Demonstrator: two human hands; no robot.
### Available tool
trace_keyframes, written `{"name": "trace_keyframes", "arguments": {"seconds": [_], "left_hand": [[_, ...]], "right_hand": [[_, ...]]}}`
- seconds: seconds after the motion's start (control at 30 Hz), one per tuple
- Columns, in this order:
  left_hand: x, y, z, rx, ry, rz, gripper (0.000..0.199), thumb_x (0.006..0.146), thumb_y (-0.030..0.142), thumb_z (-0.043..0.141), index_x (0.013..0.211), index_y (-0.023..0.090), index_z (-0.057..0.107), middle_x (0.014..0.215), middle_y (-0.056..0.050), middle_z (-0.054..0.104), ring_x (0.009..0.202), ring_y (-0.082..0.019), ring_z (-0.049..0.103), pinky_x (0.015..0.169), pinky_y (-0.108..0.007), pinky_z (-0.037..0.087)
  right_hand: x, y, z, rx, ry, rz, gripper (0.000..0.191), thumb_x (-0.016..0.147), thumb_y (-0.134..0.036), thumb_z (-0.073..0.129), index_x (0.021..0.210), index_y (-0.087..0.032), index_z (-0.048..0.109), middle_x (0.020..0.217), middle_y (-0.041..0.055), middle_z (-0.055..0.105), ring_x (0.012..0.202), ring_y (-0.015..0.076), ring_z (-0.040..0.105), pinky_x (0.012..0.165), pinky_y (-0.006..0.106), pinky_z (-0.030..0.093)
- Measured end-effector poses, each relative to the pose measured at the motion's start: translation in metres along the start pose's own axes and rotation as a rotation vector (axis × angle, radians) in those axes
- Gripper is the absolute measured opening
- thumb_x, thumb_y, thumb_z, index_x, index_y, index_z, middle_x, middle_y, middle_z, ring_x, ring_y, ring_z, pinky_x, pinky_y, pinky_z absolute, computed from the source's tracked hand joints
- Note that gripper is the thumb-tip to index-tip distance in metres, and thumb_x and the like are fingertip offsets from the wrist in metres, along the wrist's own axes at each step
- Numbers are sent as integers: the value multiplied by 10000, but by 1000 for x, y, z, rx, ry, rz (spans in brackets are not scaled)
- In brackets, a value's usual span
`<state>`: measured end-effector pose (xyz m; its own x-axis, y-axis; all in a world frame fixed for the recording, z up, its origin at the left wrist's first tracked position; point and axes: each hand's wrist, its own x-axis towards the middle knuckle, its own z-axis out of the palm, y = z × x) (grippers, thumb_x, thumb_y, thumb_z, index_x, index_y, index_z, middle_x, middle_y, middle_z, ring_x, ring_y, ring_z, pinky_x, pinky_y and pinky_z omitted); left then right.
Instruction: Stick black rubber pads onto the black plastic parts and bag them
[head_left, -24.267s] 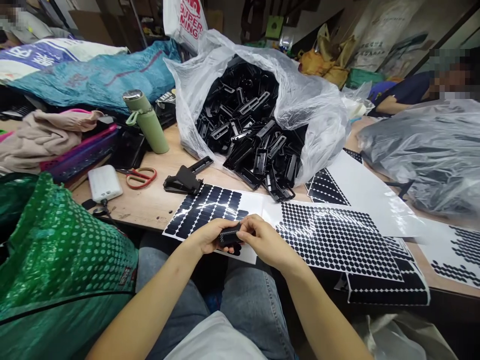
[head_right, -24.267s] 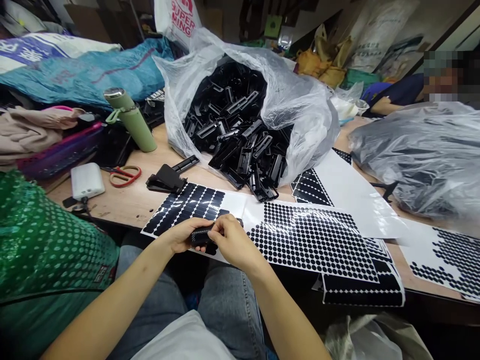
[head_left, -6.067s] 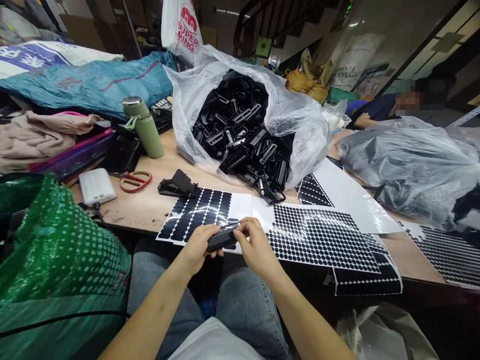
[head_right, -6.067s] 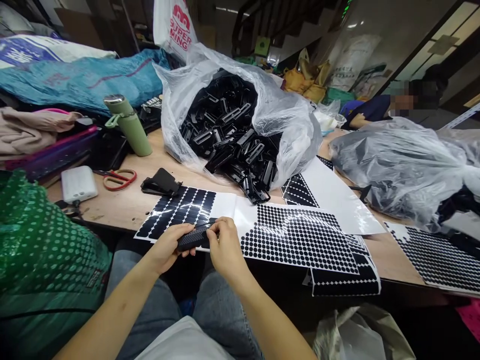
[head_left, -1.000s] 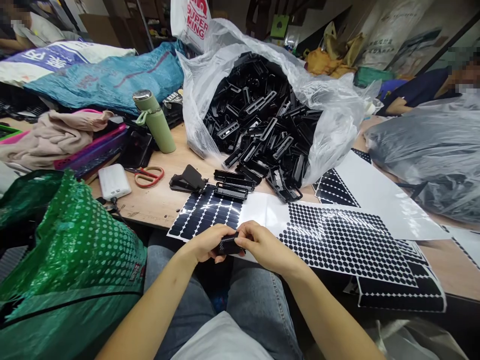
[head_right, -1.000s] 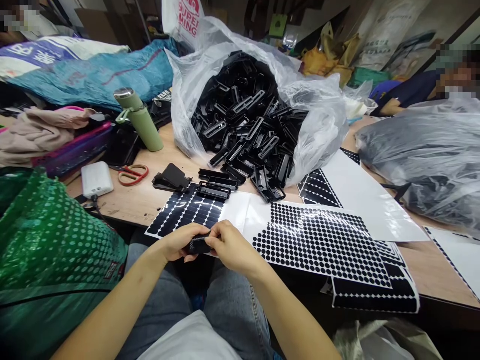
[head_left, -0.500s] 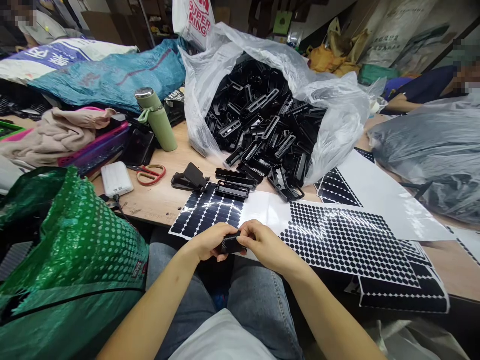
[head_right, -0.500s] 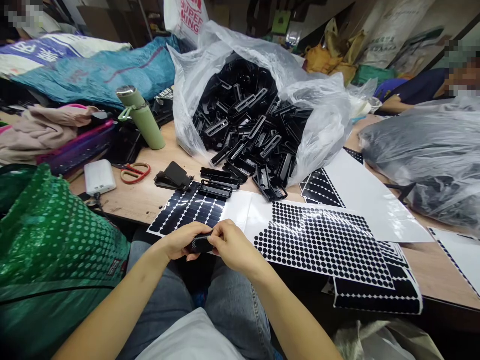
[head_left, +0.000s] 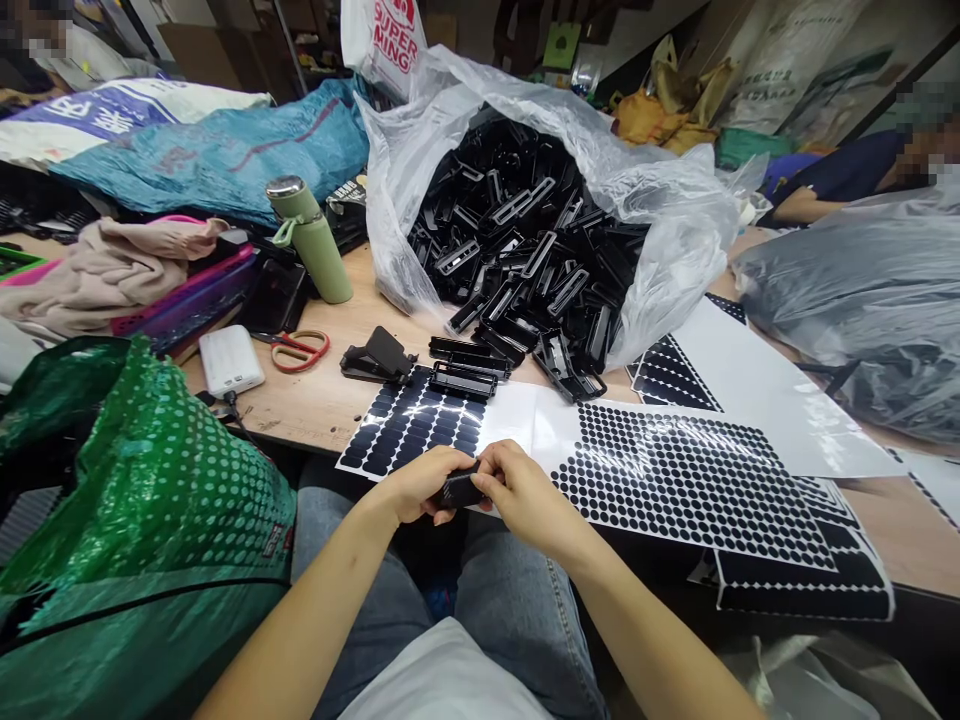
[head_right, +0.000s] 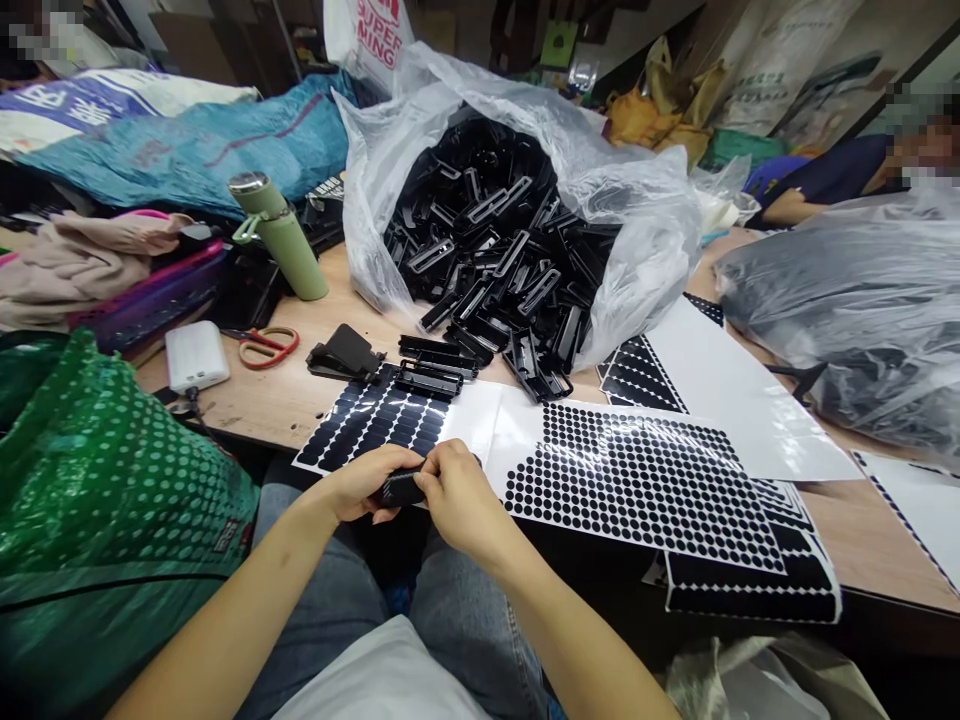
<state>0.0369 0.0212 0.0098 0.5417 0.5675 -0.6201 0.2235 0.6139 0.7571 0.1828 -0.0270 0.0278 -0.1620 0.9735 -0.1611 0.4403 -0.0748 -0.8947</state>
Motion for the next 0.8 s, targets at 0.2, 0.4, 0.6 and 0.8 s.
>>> {"name": "trace_keyframes", "arguments": {"seconds": [0.2,0.4,0.6,0.8], "left_hand": [[2,-3,1,-19,36,-5,176,704,286,481,644,127,526,479,30,482,251,-81,406,213,-177,256],[6,-5,-1,-90,49,17,217,745,317,456,668,127,527,505,-11,566,248,-68,394,238,-170,239],[8,1,-9,-68,-67,-73,378,767,375,428,861,48,592,860,-206,672,257,-78,442,251,-176,90],[7,6,-9,-81,-68,-83,384,764,360,421,857,33,598,865,-219,670,256,-81,441,255,-186,99]], "right_hand": [[-2,-1,2,-31,60,-23,120,781,-193,443,663,-203,459,822,24,490,761,158,509,686,319,444],[2,13,8,-72,258,-123,59,793,-268,487,771,-213,485,892,33,512,790,164,513,712,320,445],[10,76,-48,-458,488,225,144,815,-278,416,823,-163,503,887,90,517,765,189,509,724,331,399],[2,102,-73,-515,377,249,83,750,-168,467,679,-168,511,814,71,507,744,178,505,715,303,393]]}}
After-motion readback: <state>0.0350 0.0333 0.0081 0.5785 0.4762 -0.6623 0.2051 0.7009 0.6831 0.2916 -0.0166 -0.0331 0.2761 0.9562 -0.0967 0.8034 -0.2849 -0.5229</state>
